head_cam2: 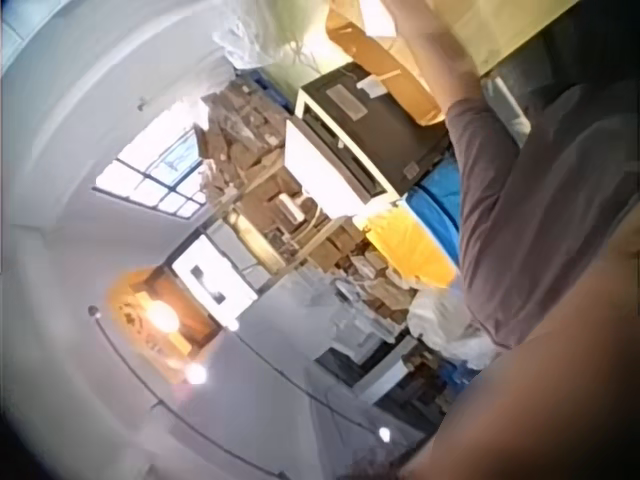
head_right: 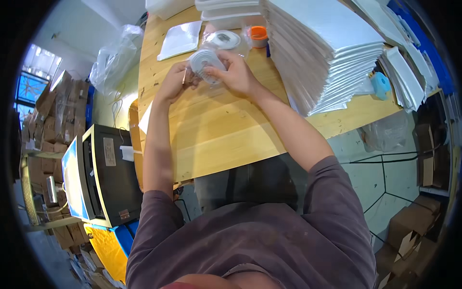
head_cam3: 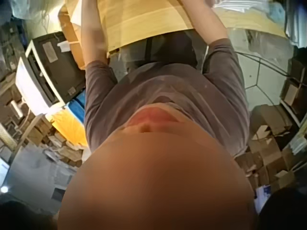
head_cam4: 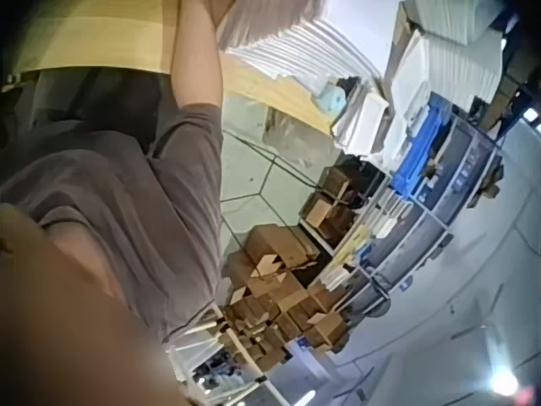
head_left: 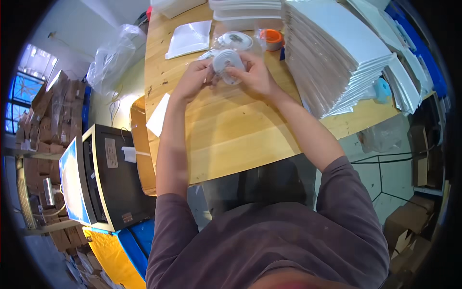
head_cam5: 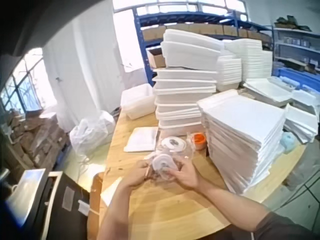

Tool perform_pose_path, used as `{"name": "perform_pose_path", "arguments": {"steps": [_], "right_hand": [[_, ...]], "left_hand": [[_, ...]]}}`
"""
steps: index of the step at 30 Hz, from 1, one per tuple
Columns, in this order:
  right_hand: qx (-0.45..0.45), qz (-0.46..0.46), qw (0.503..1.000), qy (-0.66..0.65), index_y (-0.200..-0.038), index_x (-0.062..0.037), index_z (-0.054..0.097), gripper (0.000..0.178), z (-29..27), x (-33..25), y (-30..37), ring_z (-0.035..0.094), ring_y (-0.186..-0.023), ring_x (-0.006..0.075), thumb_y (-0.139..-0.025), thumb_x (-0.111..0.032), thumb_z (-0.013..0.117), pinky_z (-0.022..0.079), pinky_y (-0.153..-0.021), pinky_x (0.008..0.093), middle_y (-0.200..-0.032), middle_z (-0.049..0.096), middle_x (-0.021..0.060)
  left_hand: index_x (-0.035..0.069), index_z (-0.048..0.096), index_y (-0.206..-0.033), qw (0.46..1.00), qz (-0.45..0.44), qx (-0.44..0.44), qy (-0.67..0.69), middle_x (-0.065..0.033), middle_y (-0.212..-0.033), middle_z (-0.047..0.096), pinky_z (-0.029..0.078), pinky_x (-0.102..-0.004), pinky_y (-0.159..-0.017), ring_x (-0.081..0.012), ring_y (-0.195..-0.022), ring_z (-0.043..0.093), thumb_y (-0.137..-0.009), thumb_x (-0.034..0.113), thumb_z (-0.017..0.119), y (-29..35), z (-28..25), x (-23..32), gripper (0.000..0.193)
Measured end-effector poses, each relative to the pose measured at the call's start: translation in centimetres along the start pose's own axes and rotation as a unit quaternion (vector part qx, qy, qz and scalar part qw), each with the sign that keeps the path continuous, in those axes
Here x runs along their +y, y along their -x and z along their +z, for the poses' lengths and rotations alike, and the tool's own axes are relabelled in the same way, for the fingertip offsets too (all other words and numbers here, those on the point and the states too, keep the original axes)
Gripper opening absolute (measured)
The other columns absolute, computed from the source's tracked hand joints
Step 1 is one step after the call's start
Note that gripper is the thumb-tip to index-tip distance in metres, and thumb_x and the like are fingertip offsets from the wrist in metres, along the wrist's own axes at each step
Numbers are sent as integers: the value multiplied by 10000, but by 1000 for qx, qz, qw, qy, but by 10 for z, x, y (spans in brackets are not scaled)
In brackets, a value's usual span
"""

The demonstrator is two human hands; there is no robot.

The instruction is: Packaging rolls of white material into plastic bags and placing them into padded envelopes.

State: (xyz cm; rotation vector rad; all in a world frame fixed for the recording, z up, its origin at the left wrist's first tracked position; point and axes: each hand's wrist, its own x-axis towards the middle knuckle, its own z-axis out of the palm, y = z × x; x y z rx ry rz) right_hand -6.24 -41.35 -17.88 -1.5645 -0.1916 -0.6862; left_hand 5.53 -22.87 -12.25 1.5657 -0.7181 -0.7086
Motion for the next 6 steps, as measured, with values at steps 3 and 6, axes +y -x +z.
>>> {"name": "perform_pose_path", "arguments": {"steps": [3,6], "right_hand": [[-1,129,987,-92,-1193,-27,668,358,-9,-8,-5,642,-964,211,-869,-128,782,522,-866,317,-1301,608,157],[4,197,980,6,-1577,-82,238,800,-12,5,-8,439,-1328,196,-930,-75,709,399,-1104,310,-1611,259,60]], "left_hand": [[23,718,-1033,972,92,145,-158,-55,-866,658,484,-275,-759,-147,-774,558,-943,93,597,-6,12,17,167],[70,725,-1048,891,276,301,-199,-72,-937,686,485,-273,-807,-174,-870,601,-968,150,571,-9,53,71,192]]}}
